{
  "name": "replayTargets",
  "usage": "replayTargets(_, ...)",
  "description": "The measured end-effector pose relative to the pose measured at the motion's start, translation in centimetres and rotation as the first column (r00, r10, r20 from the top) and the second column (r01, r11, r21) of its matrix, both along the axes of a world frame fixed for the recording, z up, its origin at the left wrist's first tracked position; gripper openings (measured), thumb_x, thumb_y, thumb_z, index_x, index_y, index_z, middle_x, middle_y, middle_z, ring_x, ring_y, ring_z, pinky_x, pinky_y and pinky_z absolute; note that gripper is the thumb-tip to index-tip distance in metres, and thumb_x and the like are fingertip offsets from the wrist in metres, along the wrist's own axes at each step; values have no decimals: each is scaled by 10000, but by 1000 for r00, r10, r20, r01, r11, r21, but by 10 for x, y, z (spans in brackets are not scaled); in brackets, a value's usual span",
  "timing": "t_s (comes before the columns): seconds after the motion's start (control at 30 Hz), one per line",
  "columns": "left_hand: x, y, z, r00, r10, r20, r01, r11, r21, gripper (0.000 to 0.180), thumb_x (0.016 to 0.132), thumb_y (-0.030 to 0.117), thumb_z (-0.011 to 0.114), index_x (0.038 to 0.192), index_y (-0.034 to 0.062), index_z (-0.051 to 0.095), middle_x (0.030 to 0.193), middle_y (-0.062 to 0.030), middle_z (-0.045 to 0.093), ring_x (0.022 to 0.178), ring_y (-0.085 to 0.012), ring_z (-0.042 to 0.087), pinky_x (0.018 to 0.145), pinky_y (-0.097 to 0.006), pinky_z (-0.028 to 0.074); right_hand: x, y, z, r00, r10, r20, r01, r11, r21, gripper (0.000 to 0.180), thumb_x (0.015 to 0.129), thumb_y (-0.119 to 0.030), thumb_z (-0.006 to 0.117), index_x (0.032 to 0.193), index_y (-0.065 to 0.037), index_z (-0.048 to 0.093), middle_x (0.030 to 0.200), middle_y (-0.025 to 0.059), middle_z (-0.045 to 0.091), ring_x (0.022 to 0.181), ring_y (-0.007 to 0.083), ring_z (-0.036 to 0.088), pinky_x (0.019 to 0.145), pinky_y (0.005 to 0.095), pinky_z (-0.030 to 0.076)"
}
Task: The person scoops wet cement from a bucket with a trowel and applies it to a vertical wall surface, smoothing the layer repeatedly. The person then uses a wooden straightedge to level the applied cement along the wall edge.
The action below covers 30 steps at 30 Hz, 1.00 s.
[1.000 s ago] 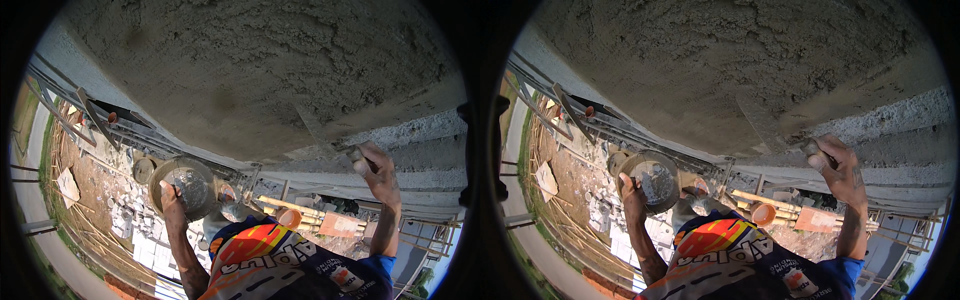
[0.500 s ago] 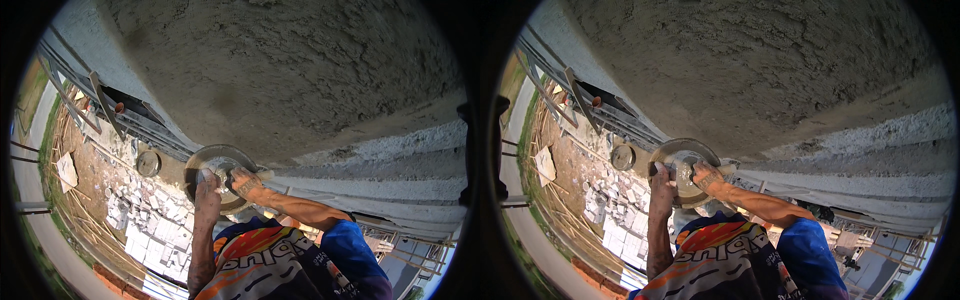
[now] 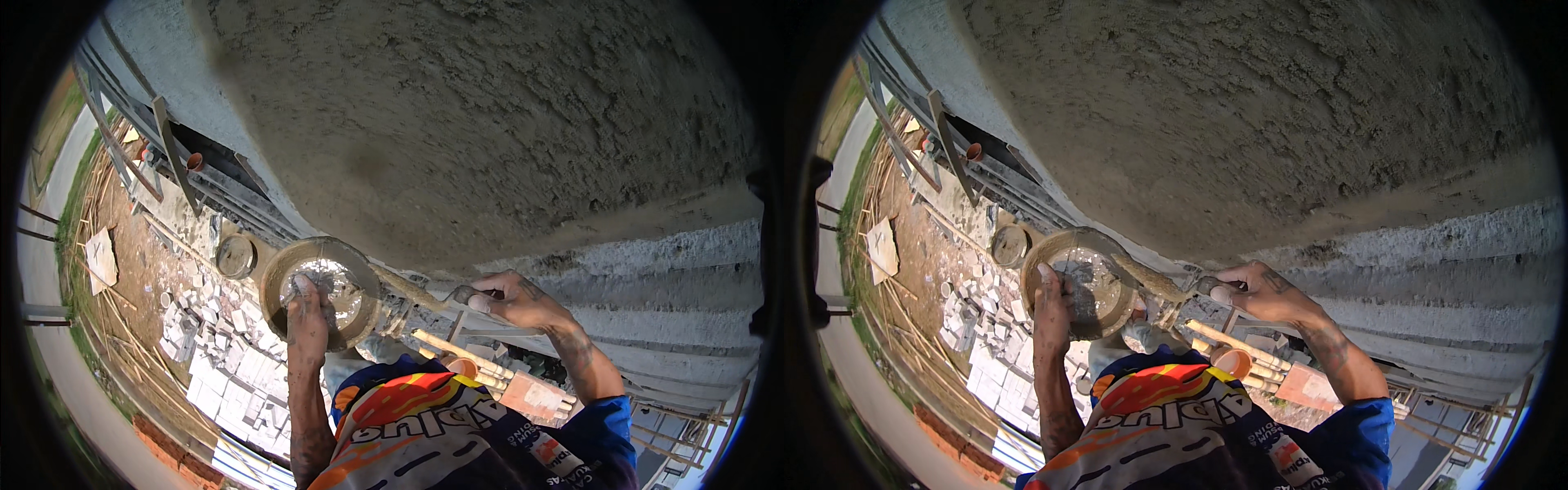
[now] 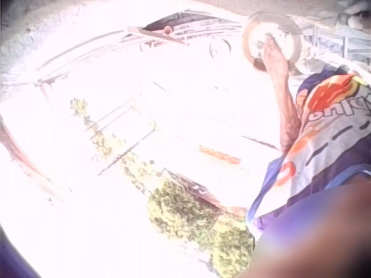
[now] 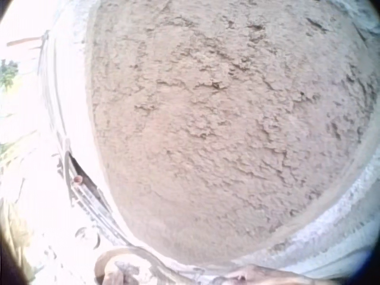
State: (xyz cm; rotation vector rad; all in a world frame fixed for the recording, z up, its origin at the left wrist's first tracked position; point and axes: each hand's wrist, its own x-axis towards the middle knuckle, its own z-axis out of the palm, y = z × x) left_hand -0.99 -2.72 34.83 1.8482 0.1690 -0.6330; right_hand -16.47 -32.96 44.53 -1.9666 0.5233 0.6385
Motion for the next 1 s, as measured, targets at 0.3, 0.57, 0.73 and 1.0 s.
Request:
replayTargets(0.3,12,24,-5,998,31,-51,-25,993,111,645,1093,528,361,907,-34,616,749,-131,562,732,-257,540,731,-423,441,-8,2,100,873,-34,487,327,780,-533,331,916,-108,699,1206,51,679,1031,176,637,858,247,635,759,350,506)
replayTargets(0.57,7,18,-5,999,-25,-34,27,999,46,600,1118,462,322,1033,-40,638,922,-215,622,848,-332,589,803,-454,448,59,115,-99,703,709,56,-401,460,-792,364,839,-115,679,1179,13,700,1148,195,611,1124,382,611,932,477,537)
replayTargets(0.73,-1,10,-6,994,-72,-87,75,997,34,660,1106,510,303,1136,-42,664,1036,-256,628,945,-388,601,899,-456,452,98,142,-206,569,820,-56,-520,307,-797,337,845,-133,658,1156,-7,689,1140,165,582,1119,339,586,963,432,486)
replayTargets(1.0,17,37,8,990,116,-79,-132,962,-239,645,1048,696,312,882,106,515,664,87,313,544,-45,245,495,-251,205,79,108,-146,715,623,317,-387,731,-562,370,954,-175,673,1285,-11,647,1126,141,569,1101,351,577,940,521,488)
